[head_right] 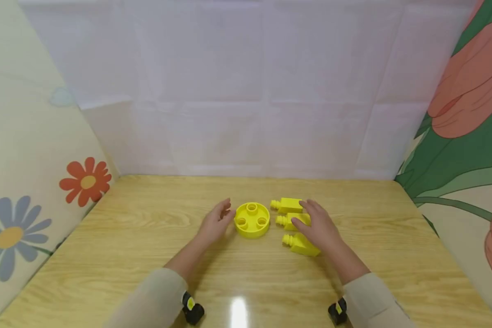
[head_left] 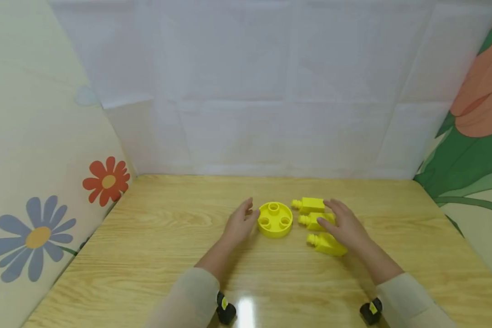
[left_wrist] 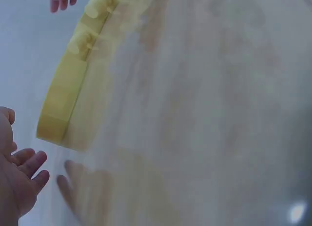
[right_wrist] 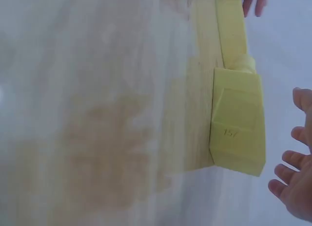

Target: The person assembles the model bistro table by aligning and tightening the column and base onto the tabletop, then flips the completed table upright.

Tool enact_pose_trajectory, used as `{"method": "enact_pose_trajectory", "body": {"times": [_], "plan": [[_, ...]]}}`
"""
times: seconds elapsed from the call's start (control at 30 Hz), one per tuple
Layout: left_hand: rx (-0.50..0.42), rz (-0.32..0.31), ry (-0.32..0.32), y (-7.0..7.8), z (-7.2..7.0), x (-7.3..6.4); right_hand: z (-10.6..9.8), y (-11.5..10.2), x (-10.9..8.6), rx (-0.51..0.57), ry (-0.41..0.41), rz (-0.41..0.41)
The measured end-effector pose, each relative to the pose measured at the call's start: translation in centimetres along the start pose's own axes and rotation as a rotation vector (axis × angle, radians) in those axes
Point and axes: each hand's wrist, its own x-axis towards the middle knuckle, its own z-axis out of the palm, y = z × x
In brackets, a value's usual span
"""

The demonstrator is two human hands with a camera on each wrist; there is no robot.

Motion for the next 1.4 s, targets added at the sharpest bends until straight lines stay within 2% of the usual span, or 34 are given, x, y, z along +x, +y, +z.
{"method": "enact_pose_trajectory", "body": {"times": [0.2,0.43,0.53,0.77,1.0,1.17,1.4], "plan": [[-0.090,0.007,0.031,-1.1,1.5,-0.6,-0.3,1.1,-1.8,0.081,0.033,0.031],[-0.123,0.021,0.074,-1.4,2.4,-0.6,-0.4,2.5,-3.2,0.195,0.017,0.083],[-0.102,0.031,0.071,-1.4,2.4,-0.5,-0.4,3.1,-3.8,0.222,-0.006,0.106],[-0.045,0.040,0.023,-1.3,2.0,-0.8,0.1,4.1,-4.5,0.272,-0.106,0.222],[-0.023,0.047,0.002,-1.5,1.5,-1.3,0.6,4.7,-4.4,0.234,-0.118,0.203],[-0.017,0.078,0.006,-1.6,1.3,-1.7,0.7,4.8,-4.4,0.209,-0.113,0.190],[-0.022,0.083,0.014,-1.8,1.3,-1.8,0.8,4.5,-4.2,0.245,-0.084,0.207]]}}
